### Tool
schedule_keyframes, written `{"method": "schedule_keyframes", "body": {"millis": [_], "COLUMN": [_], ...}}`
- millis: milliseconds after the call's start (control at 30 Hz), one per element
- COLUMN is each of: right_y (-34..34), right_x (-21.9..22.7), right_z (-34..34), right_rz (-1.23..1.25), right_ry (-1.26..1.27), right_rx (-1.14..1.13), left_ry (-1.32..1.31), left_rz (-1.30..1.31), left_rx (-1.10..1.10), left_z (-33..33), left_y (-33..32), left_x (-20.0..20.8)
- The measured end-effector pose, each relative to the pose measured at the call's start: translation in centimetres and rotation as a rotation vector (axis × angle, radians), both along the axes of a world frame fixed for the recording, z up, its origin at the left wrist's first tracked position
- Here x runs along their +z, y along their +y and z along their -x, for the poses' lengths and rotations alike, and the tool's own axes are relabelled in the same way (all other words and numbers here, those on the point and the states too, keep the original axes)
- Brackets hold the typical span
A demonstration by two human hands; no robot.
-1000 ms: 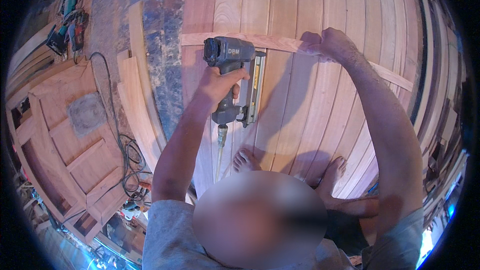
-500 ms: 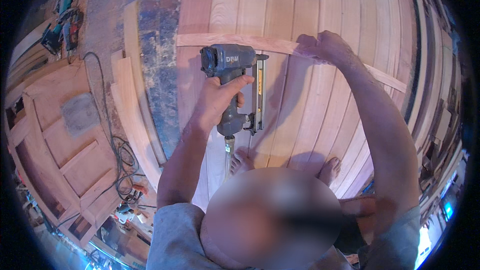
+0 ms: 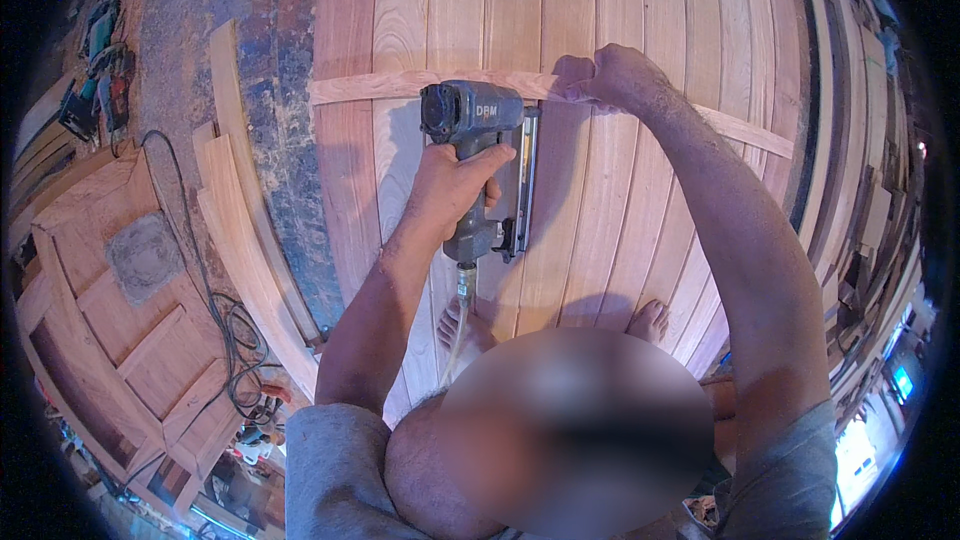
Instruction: The person uses a pneumatic nail gun to fasten thin wooden strips across a larger wooden panel. They position each strip and drive nails along its length, working systematically across the surface.
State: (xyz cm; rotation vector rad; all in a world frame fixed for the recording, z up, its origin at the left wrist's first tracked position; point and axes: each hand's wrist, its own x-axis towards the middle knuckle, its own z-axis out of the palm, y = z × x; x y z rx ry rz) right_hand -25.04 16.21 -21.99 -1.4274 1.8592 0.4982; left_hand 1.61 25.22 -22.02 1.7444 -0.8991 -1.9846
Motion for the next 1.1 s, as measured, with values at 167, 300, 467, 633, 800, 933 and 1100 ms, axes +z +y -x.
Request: {"method": "schedule_keyframes", "body": {"millis": [167,300,467,633,800,933,1100], "right_y": [0.1,0.2,0.1,0.3,7.5,17.0,19.6], "right_x": [0.6,1.0,0.8,0.1,-0.3,-2.3,-5.5], "right_z": [-0.5,-0.4,0.4,0.6,3.4,3.3,0.6], "right_rz": [0.066,0.117,0.014,0.074,0.290,0.180,0.320], "right_ry": [-0.071,-0.083,-0.068,-0.077,-0.250,-0.731,-0.714], "right_rx": [-0.053,-0.001,0.166,0.063,0.133,-0.172,-0.361], "left_ry": [-0.010,-0.041,-0.068,-0.070,0.058,0.078,0.093], "left_rz": [-0.003,0.009,0.033,-0.011,0.016,0.019,0.067], "left_rx": [0.020,-0.025,-0.050,-0.109,0.021,0.084,0.109], "left_z": [0.2,0.2,0.5,1.5,5.2,8.0,8.8], "left_y": [-0.1,-0.2,-0.2,0.0,1.3,3.0,3.5], "left_x": [0.4,0.3,0.6,3.5,4.6,2.7,1.2]}}
